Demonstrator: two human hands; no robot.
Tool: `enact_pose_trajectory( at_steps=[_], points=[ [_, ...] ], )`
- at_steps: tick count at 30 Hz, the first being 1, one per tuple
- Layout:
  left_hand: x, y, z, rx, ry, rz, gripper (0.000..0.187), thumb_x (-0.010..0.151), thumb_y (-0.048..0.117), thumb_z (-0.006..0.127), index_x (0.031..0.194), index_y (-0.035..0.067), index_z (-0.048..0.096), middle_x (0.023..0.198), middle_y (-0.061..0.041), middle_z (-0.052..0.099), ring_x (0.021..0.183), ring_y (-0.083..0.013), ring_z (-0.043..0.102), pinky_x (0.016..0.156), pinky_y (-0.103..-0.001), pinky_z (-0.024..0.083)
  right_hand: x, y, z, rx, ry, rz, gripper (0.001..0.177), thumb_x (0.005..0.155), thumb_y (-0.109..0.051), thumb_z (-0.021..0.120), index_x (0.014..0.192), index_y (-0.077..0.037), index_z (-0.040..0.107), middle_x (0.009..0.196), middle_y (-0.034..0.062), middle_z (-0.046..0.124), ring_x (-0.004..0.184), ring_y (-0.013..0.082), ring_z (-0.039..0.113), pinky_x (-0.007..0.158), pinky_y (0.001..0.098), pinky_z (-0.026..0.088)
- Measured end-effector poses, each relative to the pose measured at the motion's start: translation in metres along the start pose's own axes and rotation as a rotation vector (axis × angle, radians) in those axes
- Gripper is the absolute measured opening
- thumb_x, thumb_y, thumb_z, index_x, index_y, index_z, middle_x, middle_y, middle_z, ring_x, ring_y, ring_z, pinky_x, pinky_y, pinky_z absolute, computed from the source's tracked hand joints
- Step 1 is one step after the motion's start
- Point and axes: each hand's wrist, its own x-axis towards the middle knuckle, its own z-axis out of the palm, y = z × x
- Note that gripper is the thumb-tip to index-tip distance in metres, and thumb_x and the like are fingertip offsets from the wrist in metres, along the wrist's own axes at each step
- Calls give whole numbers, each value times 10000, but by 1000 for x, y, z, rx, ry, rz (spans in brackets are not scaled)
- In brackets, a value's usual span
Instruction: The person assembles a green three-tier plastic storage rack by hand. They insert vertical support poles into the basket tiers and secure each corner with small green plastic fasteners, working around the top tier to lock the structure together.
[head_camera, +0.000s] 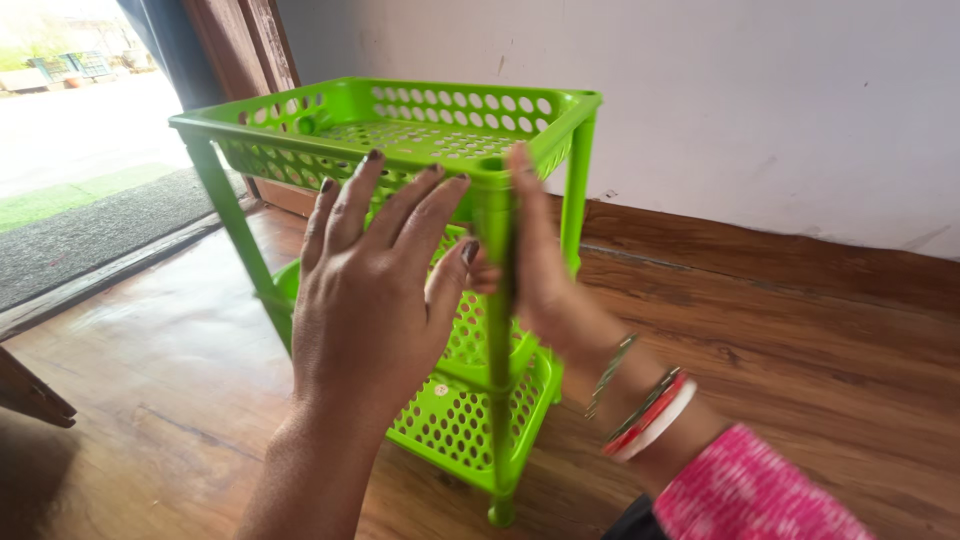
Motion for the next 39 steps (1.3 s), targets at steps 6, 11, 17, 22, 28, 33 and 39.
enact_pose_trajectory(
  at_steps=[6,11,17,22,28,33,39],
  points=[
    [-3,-13,6,40,30,-97,507,951,322,702,1418,158,590,1474,-89,589,1453,-356,417,1211,-517,262,16,-41,-83,11,-260,79,889,850,-985,290,750,-118,460,536,-24,375,443,129,348,496,308,355],
    [-5,-40,2,65,88,-226,564,994,286,699,1506,125,526,1544,-133,541,1496,-371,386,1252,-482,259,23,-51,-100,-172,157,-13,810,799,-887,307,908,-130,572,595,35,481,495,163,457,506,329,443],
    [14,-44,26,226,-35,-142,727,898,360,696,1536,134,430,1579,-121,415,1471,-372,304,1194,-539,179,13,-43,-57,-1045,757,-1253,469,1184,-474,560,1242,-9,546,1146,153,556,1144,241,589,1048,451,520],
    [34,-41,48,207,-224,-198,713,895,340,674,1529,151,408,1579,-56,398,1482,-322,288,1210,-555,112,34,-36,10,-1343,311,-865,390,1015,-478,629,1134,-108,668,1091,76,683,1106,307,617,1067,500,376],
    [18,-41,51,245,-214,-255,658,922,291,679,1511,120,441,1562,-56,448,1504,-304,329,1248,-544,119,56,-19,38,-1556,353,-1120,570,1041,-595,524,1222,-77,677,1185,176,663,1161,341,570,1035,570,292],
    [4,-61,47,149,55,-361,698,869,224,720,1487,75,430,1530,-190,445,1443,-390,362,1198,-510,213,73,-27,30,-1619,312,-820,617,959,-668,531,1050,-91,733,946,108,712,976,298,620,967,574,286],
    [-12,-88,45,-90,341,-520,513,1066,172,689,1500,25,459,1495,-213,531,1427,-383,473,1183,-481,400,60,-53,7,-1587,441,-609,597,947,-684,537,876,-143,777,649,81,650,751,247,610,995,487,283]
  ],
)
